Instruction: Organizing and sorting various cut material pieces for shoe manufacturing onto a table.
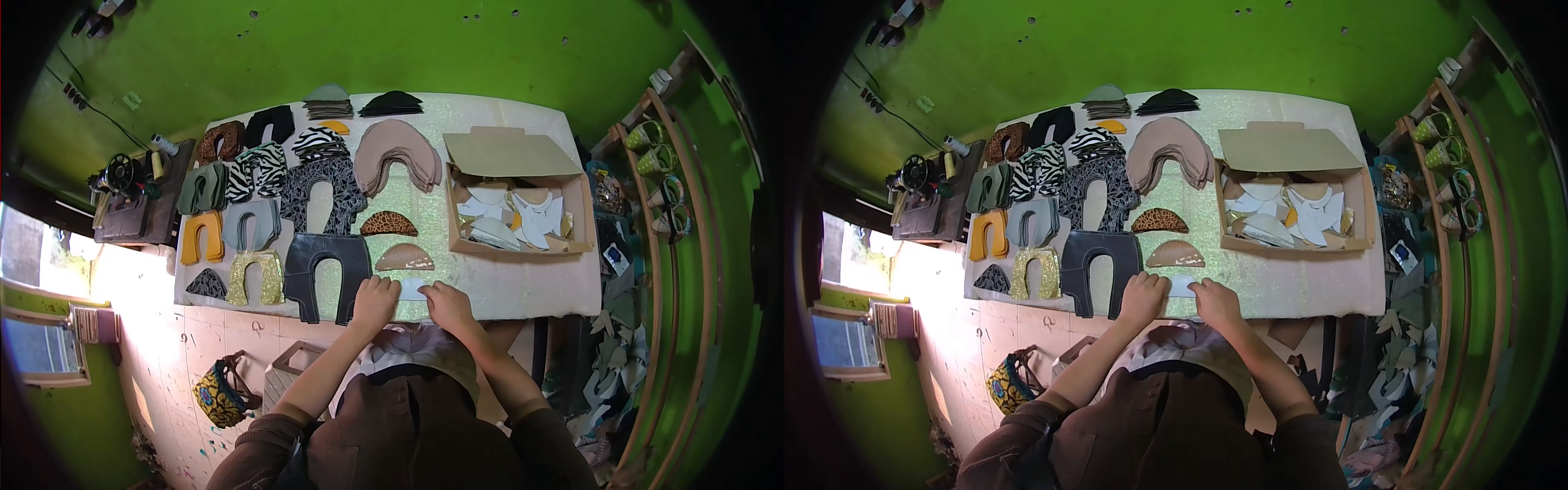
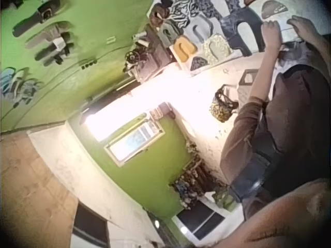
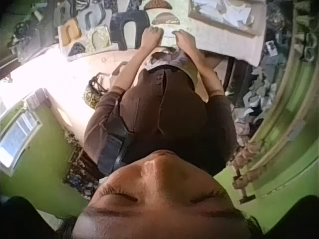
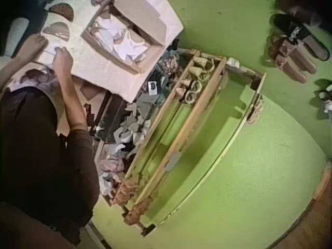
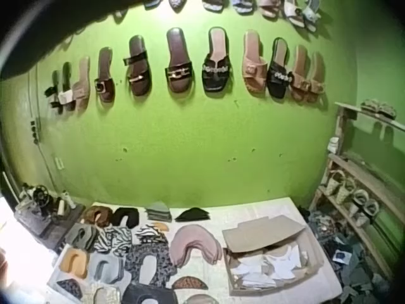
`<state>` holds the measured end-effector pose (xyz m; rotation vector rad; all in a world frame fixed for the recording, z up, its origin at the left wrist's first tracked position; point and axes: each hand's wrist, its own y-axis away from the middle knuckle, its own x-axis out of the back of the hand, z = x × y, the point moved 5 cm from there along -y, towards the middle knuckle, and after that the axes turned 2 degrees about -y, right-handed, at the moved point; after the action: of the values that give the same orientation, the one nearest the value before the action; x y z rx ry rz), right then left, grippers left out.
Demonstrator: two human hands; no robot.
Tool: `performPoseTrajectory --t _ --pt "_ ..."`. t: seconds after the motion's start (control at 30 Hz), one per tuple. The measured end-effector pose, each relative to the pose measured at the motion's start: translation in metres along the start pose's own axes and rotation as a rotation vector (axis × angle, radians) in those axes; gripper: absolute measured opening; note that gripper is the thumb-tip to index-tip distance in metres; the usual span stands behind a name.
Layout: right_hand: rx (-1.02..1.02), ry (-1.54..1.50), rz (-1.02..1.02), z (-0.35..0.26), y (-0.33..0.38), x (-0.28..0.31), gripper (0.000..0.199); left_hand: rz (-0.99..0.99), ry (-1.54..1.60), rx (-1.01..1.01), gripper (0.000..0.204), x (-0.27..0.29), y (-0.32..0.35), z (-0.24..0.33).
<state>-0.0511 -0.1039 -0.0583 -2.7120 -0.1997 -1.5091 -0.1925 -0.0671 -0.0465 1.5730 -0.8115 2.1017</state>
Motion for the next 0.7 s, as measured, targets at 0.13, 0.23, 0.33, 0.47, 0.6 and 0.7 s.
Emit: performPoseTrajectory --t 0.13,0.23,0.33,0.47,0.6,0.7 --pt "0.01 0.068 0.093 -0.006 0.004 -0.003 0.018 -0.048 -0.035 -0.01 0.004 -0.008 0.005 -0.002" --pt "-0.007 0.103 0.16 -0.01 0.007 0.002 0.016 0.061 -0.065 -0.022 0.007 0.002 0.001 0.0" --pt "-0.005 0.089 0.202 -0.013 0.007 0.013 0.016 0.076 -0.028 -0.012 0.009 0.015 -0.009 0.006" --pt "0.047 -0.049 0.398 -0.02 0.004 0.057 0.014 0.167 0.106 -0.005 0.013 0.04 -0.035 0.023" --pt "0.069 -0.102 0.577 -0.005 -0.005 0.113 0.016 0.317 0.228 -0.065 0.013 0.063 -0.076 0.053" --pt "-0.032 -0.138 0.537 0.033 -0.018 0.149 0.016 0.303 0.263 -0.085 0.014 0.068 -0.111 0.081"
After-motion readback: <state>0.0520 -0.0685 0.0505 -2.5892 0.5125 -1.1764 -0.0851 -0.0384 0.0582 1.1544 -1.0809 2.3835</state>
